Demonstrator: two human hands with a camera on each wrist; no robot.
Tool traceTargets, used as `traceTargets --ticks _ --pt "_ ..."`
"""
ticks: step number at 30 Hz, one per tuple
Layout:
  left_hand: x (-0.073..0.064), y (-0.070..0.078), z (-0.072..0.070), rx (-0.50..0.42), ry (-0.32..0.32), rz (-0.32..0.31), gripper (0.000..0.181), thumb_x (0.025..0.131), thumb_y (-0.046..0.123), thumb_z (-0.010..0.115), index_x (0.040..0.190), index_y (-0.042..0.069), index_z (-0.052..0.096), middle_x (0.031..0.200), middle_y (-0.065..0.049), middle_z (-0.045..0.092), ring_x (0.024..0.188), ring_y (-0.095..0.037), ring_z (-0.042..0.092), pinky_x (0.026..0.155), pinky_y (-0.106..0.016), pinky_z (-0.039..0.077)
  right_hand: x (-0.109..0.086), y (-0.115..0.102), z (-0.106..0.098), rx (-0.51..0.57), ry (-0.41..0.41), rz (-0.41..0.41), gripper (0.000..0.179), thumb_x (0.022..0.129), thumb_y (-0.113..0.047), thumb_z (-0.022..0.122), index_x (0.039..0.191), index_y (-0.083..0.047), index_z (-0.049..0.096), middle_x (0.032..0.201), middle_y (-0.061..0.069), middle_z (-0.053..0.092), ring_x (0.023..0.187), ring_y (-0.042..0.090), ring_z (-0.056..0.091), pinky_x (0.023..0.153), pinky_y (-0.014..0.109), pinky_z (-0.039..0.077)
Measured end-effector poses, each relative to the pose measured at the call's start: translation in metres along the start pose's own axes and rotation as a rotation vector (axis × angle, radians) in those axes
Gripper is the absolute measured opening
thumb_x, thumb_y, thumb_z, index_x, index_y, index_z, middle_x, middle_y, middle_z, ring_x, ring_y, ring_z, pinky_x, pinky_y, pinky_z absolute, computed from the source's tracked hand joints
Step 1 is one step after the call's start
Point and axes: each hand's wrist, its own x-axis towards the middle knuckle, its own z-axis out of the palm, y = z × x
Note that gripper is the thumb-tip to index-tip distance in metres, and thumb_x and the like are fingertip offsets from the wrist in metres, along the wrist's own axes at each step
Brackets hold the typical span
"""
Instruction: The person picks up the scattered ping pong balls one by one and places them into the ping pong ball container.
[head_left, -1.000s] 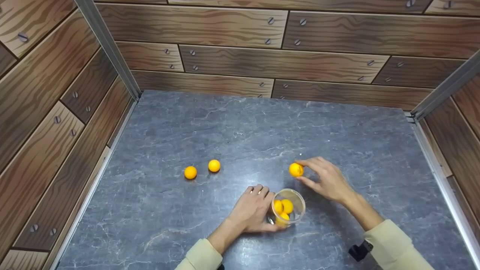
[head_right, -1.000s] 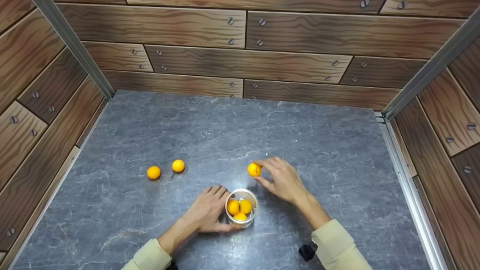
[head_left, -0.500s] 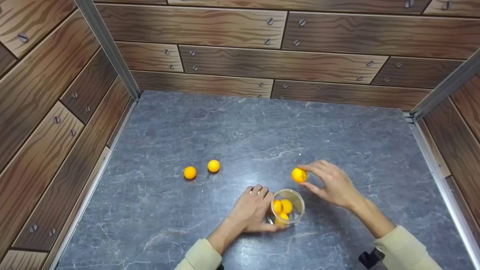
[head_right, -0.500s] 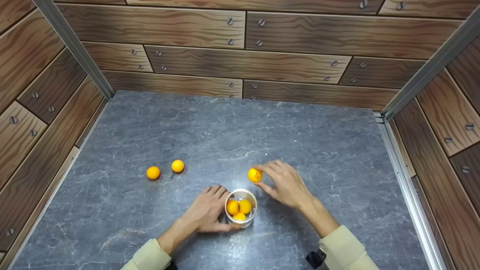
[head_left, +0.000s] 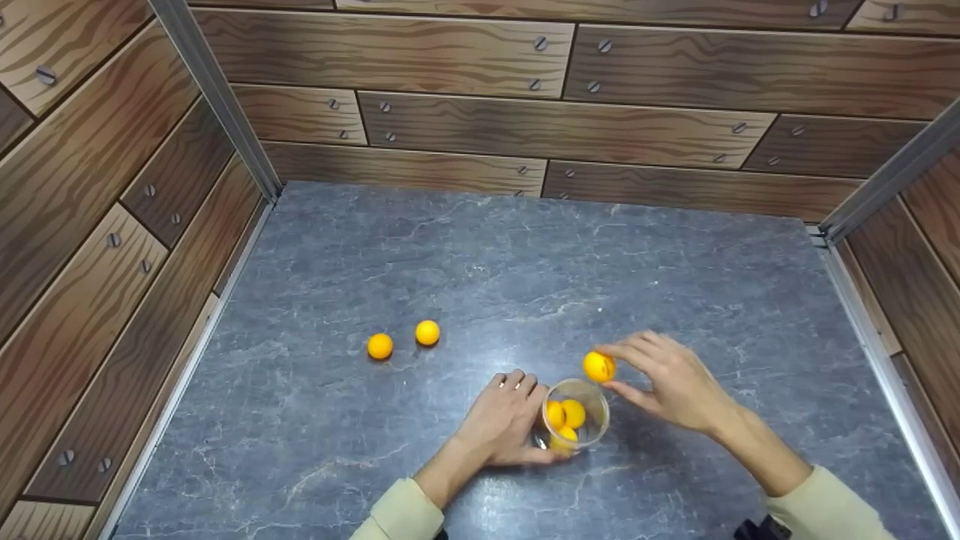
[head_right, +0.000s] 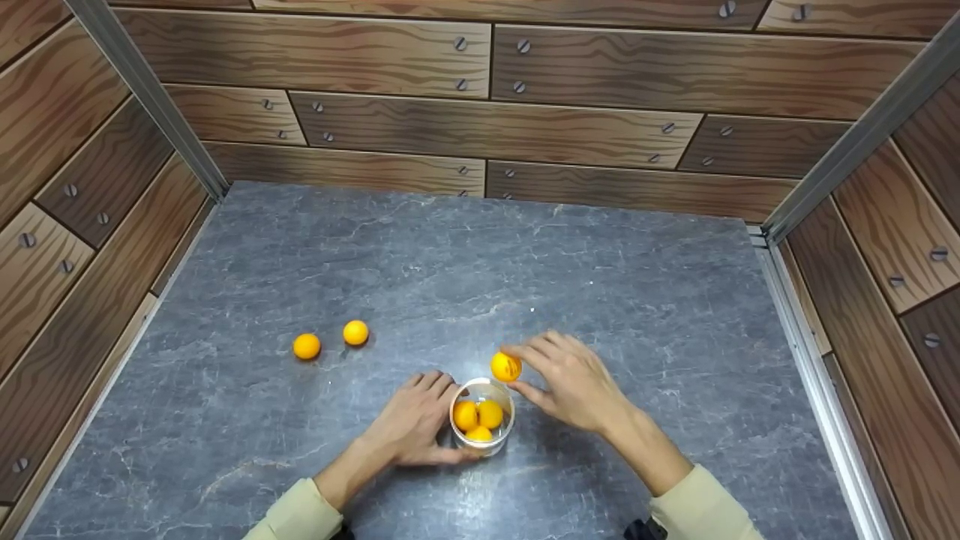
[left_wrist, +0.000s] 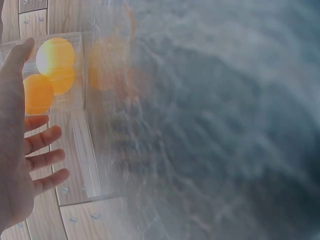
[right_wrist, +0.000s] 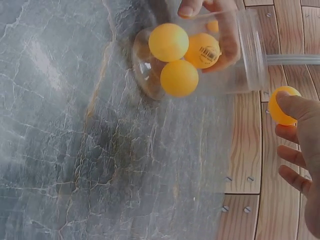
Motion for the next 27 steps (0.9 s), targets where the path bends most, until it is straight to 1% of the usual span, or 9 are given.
traceTargets --ticks 3,11,19,23,27 --pt "0.000 0.000 0.000 0.010 0.007 0.001 0.083 0.080 0.094 0.049 0.116 0.020 0.058 0.104 0.004 0.062 0.102 -0.017 0.060 0.088 -0.034 0.052 -0.001 -0.004 -0.004 -0.010 -0.020 0.010 0.058 0.076 -0.024 0.092 0.130 -0.018 0.073 0.113 -0.005 0.077 0.101 0.015 0.069 0.083 0.038 0.061" --pt "0.000 0.000 0.001 0.004 0.003 -0.001 0.084 0.080 0.094 0.050 0.118 0.020 0.059 0.105 0.003 0.063 0.103 -0.017 0.061 0.089 -0.035 0.053 -0.001 -0.015 -0.011 -0.027 -0.041 0.006 0.057 0.076 -0.027 0.092 0.129 -0.019 0.073 0.115 -0.005 0.077 0.101 0.015 0.069 0.084 0.038 0.061" --pt "0.000 0.000 0.000 0.006 -0.019 0.000 0.085 0.081 0.093 0.048 0.122 0.019 0.059 0.109 0.002 0.064 0.105 -0.018 0.062 0.092 -0.035 0.053 -0.002 -0.024 -0.012 -0.014 -0.035 -0.002 0.059 0.075 -0.025 0.093 0.130 -0.020 0.073 0.117 -0.006 0.076 0.102 0.015 0.069 0.086 0.038 0.061" --pt "0.000 0.000 0.000 0.000 -0.030 -0.001 0.085 0.082 0.092 0.048 0.123 0.018 0.058 0.110 0.002 0.065 0.107 -0.018 0.062 0.093 -0.036 0.054 -0.003 -0.028 -0.011 -0.012 -0.019 -0.022 0.060 0.074 -0.026 0.093 0.130 -0.021 0.073 0.116 -0.006 0.076 0.102 0.015 0.069 0.086 0.037 0.060" --pt "-0.001 0.000 0.000 -0.002 -0.022 -0.002 0.085 0.081 0.093 0.049 0.122 0.019 0.058 0.109 0.002 0.065 0.106 -0.018 0.062 0.092 -0.036 0.054 -0.006 -0.030 -0.009 -0.006 -0.033 -0.021 0.053 0.080 -0.031 0.089 0.129 -0.020 0.073 0.113 -0.007 0.075 0.101 0.014 0.069 0.088 0.035 0.059"
